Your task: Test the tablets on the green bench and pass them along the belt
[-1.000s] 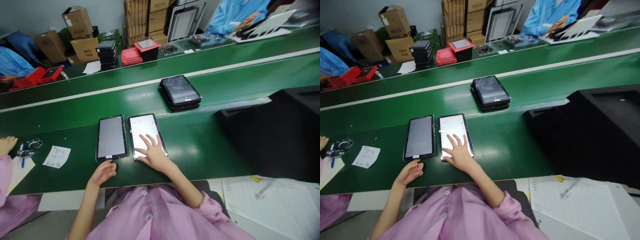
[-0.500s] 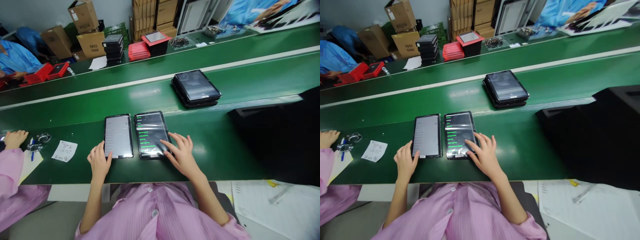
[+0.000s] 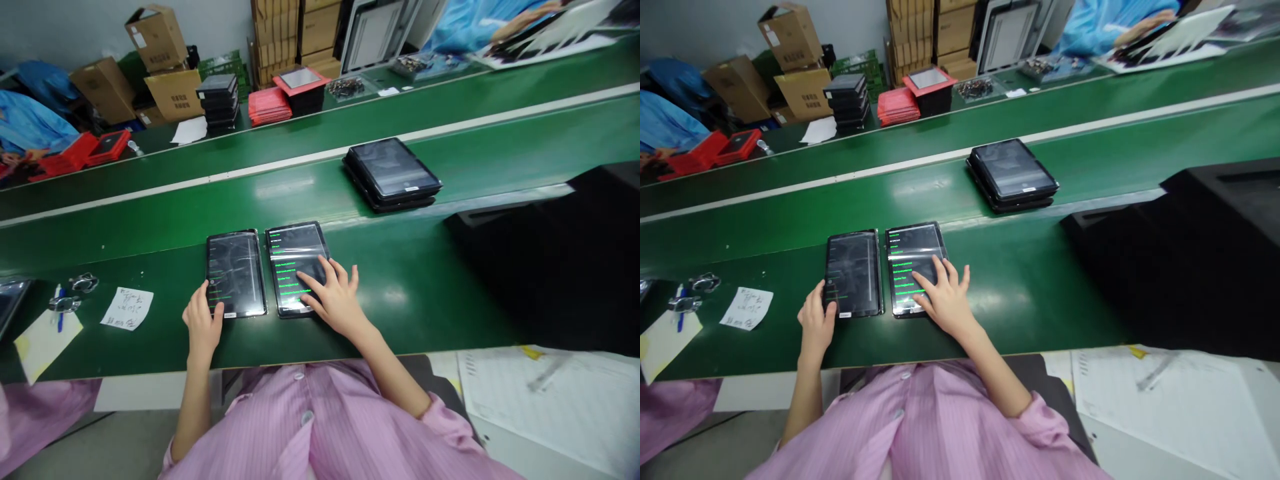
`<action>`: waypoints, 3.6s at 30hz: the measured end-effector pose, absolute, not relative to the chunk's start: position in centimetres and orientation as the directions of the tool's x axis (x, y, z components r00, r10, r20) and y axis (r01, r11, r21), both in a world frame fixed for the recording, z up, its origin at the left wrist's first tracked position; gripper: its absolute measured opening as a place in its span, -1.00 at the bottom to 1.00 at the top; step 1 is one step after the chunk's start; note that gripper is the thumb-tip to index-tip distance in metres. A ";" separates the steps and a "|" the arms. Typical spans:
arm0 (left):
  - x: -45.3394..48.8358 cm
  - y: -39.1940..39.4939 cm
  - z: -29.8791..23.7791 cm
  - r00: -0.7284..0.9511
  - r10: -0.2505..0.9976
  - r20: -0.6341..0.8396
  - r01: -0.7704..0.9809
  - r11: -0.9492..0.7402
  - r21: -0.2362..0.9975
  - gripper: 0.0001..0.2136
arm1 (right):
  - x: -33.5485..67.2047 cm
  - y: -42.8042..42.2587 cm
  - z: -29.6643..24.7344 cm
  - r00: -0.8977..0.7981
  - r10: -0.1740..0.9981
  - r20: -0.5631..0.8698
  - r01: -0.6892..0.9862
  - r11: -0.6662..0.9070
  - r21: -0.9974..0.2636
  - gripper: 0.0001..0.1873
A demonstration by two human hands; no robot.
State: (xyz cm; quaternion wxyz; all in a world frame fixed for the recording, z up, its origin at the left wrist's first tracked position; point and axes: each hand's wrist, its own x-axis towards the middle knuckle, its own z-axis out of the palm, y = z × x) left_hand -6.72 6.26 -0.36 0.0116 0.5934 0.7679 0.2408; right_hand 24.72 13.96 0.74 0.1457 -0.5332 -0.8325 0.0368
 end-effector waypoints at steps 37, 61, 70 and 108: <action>-8.3 7.8 0.5 -0.212 0.953 0.216 0.877 0.088 0.473 -0.37 | 23.5 16.9 0.5 -0.391 0.904 0.170 0.872 0.423 -0.247 -0.49; -12.2 25.2 3.1 0.236 0.968 0.085 0.851 -0.248 0.462 -0.41 | 24.8 34.0 -3.8 -0.294 0.943 0.154 0.211 0.222 -0.952 -0.14; -8.8 27.2 6.0 0.327 0.935 -0.139 0.881 -0.248 0.403 -0.58 | 26.1 30.7 -3.4 -0.369 0.913 0.175 0.178 0.254 -0.951 -0.20; -8.6 26.5 6.3 0.387 0.858 -0.337 0.868 -0.216 0.447 -0.71 | 28.7 26.8 -1.5 -0.412 0.842 0.349 0.494 0.528 -0.691 -0.21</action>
